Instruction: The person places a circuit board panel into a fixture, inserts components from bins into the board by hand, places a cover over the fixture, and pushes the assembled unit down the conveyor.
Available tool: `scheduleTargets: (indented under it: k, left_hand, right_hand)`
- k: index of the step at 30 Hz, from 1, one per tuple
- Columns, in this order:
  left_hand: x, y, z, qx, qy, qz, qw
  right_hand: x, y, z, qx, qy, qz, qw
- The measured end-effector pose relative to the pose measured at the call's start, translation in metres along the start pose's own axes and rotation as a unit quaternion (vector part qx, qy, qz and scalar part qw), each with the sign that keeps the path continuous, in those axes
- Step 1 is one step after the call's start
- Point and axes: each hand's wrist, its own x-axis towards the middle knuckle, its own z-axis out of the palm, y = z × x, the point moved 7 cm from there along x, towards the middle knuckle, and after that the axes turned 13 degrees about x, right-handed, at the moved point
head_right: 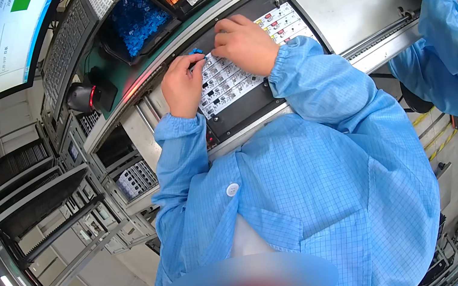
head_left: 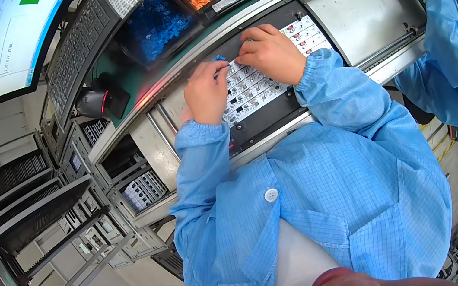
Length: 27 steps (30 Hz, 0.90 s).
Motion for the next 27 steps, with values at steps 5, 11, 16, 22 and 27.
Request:
scheduleTargets:
  k: [5,11,16,22,27]
  left_hand:
    - [0.001,0.001,0.002,0.006,0.008,-0.006,1.000]
    - [0.003,0.009,0.001,-0.001,0.000,-0.014,1.000]
    - [-0.004,0.013,0.003,0.054,0.037,0.070,0.995]
    - [0.008,0.022,-0.008,0.099,0.028,0.115,0.988]
    - [0.030,0.023,0.000,0.169,0.025,0.158,0.973]
  right_hand:
    - [-0.015,0.020,-0.020,0.112,0.006,0.115,0.987]
    - [-0.026,0.029,-0.025,0.136,0.008,0.109,0.985]
    - [-0.029,0.035,-0.022,0.136,-0.026,0.122,0.983]
    - [-0.027,0.042,-0.028,0.142,0.041,0.129,0.981]
    - [-0.027,0.049,-0.031,0.206,0.097,0.173,0.958]
